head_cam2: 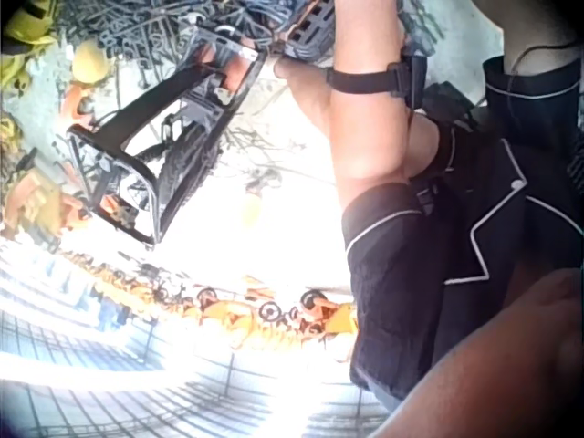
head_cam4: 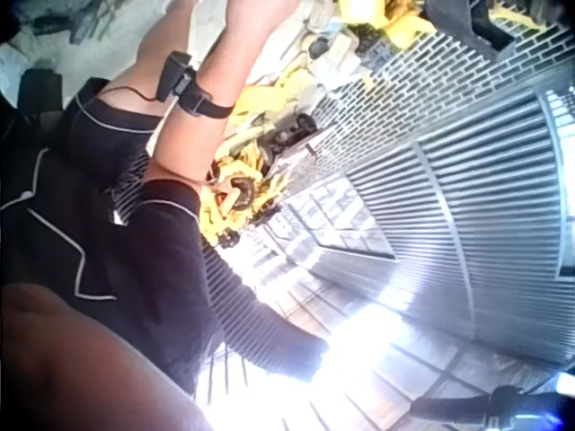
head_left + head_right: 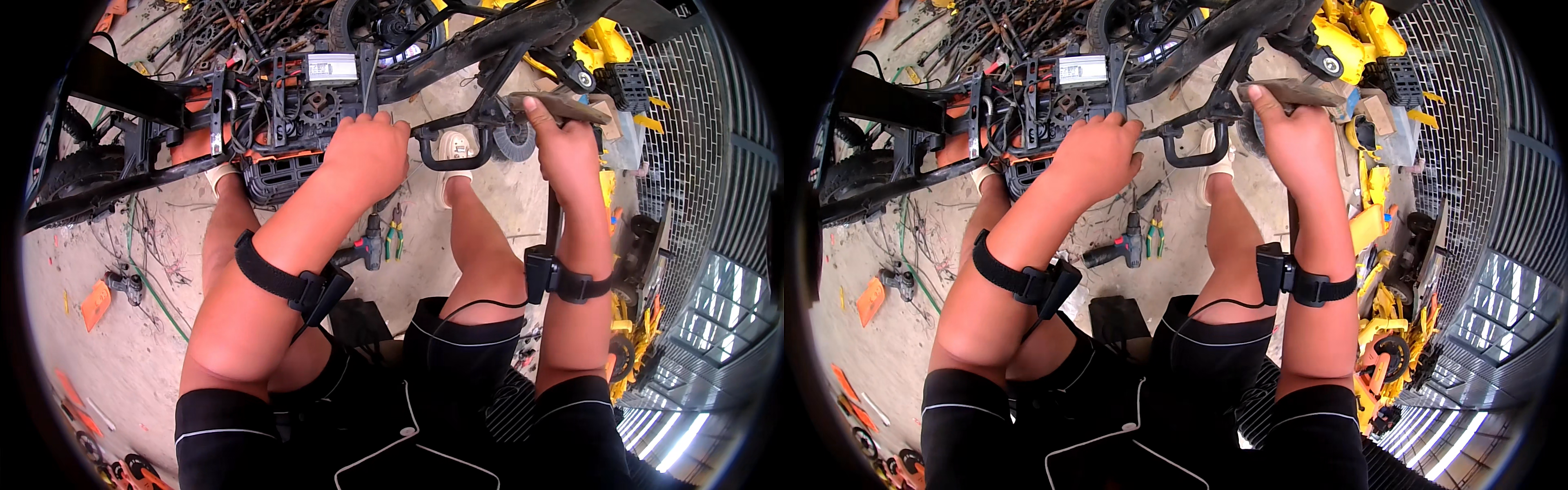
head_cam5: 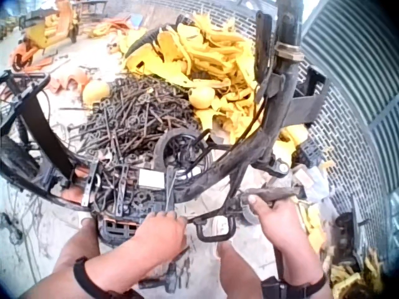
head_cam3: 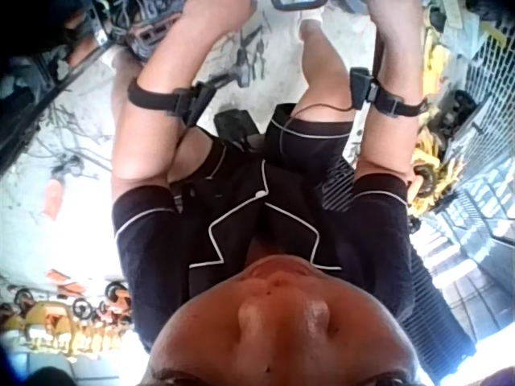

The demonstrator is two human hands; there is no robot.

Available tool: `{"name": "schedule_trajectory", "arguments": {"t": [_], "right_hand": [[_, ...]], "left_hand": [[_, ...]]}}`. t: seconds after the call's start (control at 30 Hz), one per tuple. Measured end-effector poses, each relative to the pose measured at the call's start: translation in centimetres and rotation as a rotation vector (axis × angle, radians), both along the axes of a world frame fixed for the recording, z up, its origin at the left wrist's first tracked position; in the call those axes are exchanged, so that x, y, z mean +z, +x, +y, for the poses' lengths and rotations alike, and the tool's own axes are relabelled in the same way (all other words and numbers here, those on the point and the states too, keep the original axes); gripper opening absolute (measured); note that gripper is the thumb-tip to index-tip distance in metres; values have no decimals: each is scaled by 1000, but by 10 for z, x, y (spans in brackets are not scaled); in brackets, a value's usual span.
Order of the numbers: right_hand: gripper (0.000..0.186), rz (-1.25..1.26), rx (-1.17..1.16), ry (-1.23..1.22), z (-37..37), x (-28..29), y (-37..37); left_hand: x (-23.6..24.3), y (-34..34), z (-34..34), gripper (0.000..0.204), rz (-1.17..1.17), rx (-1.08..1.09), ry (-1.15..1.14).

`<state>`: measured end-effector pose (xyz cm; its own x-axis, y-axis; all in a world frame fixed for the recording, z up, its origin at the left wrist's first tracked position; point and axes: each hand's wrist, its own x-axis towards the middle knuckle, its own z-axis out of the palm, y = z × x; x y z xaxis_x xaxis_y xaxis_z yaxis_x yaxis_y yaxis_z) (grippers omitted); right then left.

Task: The person holds a metal vehicle component and uses a hammer to tap a small metal pin into a hole on the part while sitting on the floor.

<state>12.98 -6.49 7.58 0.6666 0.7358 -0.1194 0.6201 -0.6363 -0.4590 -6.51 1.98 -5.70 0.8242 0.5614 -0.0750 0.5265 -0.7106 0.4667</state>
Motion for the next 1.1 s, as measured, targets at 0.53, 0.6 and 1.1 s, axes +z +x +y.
{"name": "schedule_trajectory", "arguments": {"t": [0.53,0.6,1.1], "right_hand": [[36,-14,87,53,-5,-9,10],[35,-85,137,42,-4,-18,8],[33,-52,90,86,-4,-7,-1]], "left_hand": [[-6,7,-9,33,7,-61,2],[-8,4,-10,34,16,-70,-1],[1,7,-8,29,39,-87,-12]]}}
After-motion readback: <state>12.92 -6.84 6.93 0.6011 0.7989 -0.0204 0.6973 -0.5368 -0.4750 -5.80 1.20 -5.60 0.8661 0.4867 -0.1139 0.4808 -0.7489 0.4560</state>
